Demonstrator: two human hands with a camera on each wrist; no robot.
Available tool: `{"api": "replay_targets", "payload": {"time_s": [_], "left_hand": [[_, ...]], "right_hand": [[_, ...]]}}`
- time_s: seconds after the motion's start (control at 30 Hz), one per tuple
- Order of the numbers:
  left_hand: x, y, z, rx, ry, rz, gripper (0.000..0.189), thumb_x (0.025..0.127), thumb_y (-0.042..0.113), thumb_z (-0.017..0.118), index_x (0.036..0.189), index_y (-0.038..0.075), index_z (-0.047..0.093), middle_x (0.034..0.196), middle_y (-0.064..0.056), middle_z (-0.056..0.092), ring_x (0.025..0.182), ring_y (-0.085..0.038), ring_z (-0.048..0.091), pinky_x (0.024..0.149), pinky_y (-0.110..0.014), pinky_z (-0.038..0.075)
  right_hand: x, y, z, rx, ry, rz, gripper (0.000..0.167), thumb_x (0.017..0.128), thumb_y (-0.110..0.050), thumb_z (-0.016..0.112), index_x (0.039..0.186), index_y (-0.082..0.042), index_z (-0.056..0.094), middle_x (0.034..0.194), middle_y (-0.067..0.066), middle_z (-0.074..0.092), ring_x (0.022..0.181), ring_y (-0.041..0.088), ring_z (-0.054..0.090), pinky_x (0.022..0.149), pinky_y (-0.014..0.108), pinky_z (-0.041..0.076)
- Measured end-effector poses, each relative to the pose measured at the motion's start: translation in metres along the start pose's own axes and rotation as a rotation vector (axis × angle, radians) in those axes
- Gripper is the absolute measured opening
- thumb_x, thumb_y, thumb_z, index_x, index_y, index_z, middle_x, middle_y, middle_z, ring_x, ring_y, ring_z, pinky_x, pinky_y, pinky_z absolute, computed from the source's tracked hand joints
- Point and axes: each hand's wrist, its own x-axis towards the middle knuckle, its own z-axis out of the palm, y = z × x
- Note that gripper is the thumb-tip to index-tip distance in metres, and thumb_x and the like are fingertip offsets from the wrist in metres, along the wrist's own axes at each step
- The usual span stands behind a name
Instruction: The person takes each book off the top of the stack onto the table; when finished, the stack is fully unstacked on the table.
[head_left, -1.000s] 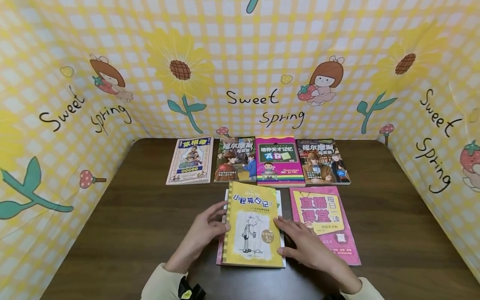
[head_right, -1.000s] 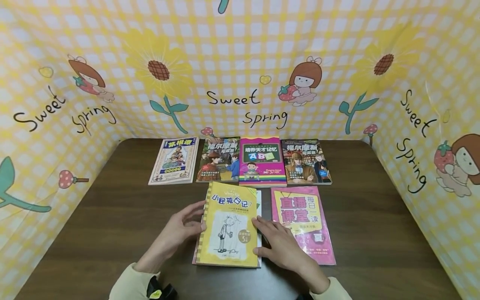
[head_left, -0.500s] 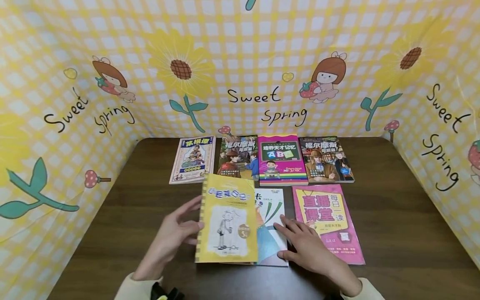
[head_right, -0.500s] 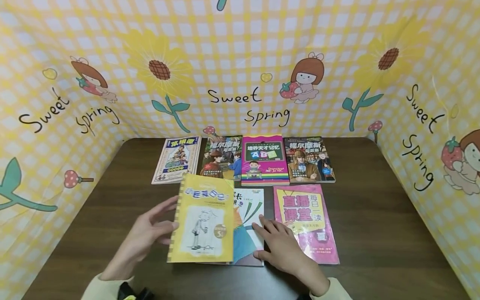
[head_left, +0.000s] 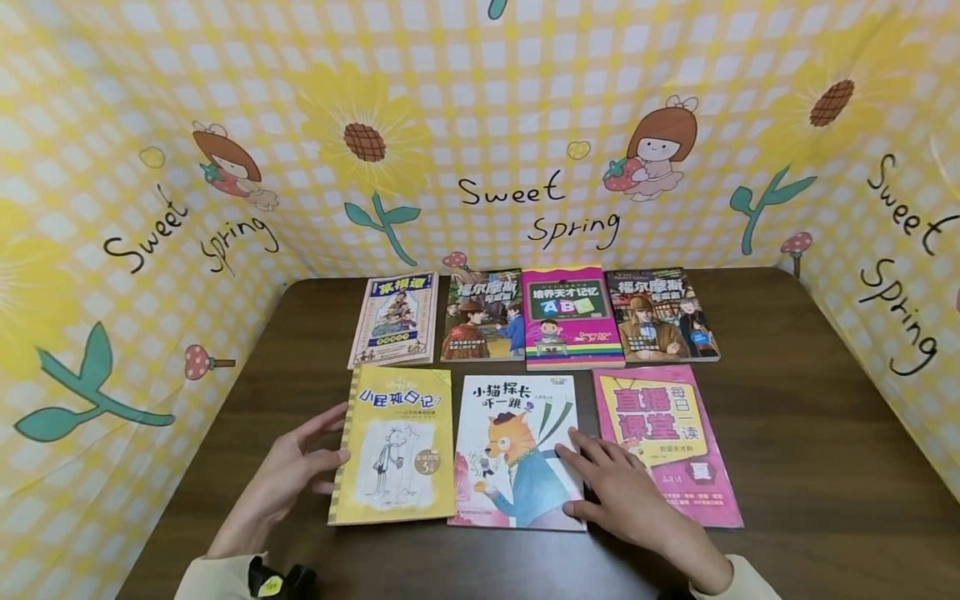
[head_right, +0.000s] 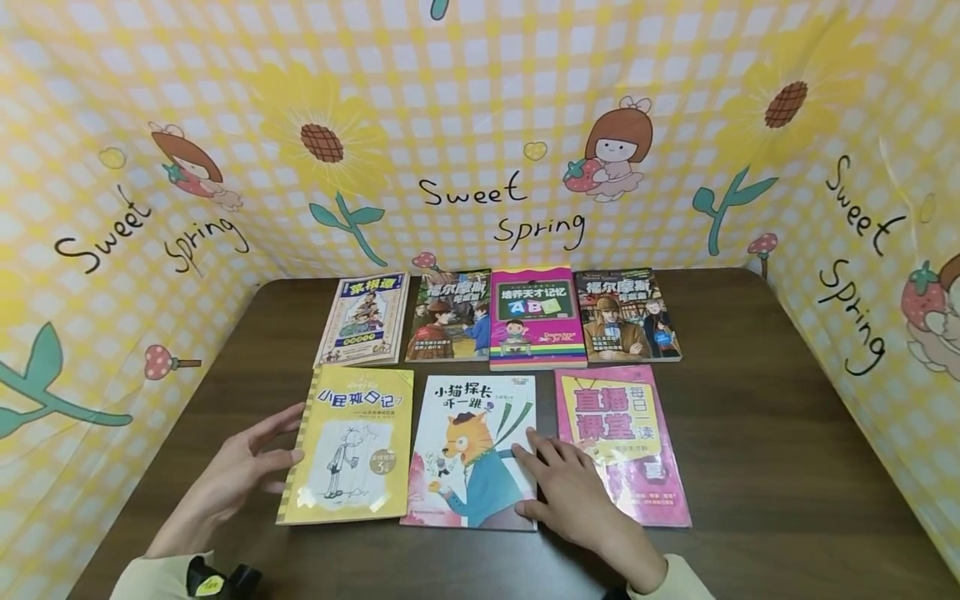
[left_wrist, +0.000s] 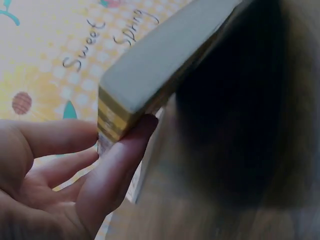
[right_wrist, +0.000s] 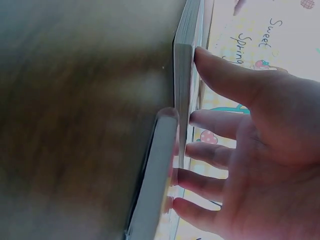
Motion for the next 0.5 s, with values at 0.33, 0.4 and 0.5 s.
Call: {"api": "replay_targets", "payload": {"time_s": [0.33, 0.4, 0.5], "left_hand": [[0.017, -0.008, -0.003, 0.334, 0.037, 0.020, 0.063, 0.090, -0.002, 0.059, 0.147, -0.001, 0.034, 0.134, -0.029, 0.044, 0.084, -0.025, 0.065, 0.059, -0.036, 0.056], [0.019, -0.008, -0.002, 0.447, 0.056, 0.043, 0.059, 0.090, -0.002, 0.060, 0.144, -0.006, 0.036, 0.128, -0.031, 0.049, 0.084, -0.024, 0.064, 0.060, -0.033, 0.053], [0.019, -0.005, 0.002, 0.581, 0.088, 0.057, 0.055, 0.089, 0.001, 0.062, 0.139, -0.010, 0.041, 0.122, -0.030, 0.054, 0.086, -0.026, 0.062, 0.062, -0.031, 0.051]], "right_hand": [[0.001, 0.002, 0.002, -0.016, 0.010, -0.010, 0.068, 0.085, -0.041, 0.072, 0.143, -0.015, 0.048, 0.152, 0.012, 0.036, 0.130, 0.042, 0.039, 0.100, 0.064, 0.031], [0.001, 0.002, 0.002, -0.017, 0.013, -0.013, 0.068, 0.085, -0.041, 0.072, 0.143, -0.015, 0.048, 0.151, 0.012, 0.036, 0.130, 0.041, 0.039, 0.100, 0.064, 0.031], [0.001, 0.002, 0.002, -0.016, 0.015, -0.010, 0.068, 0.084, -0.041, 0.072, 0.143, -0.015, 0.048, 0.151, 0.012, 0.037, 0.130, 0.041, 0.039, 0.100, 0.064, 0.031]]}}
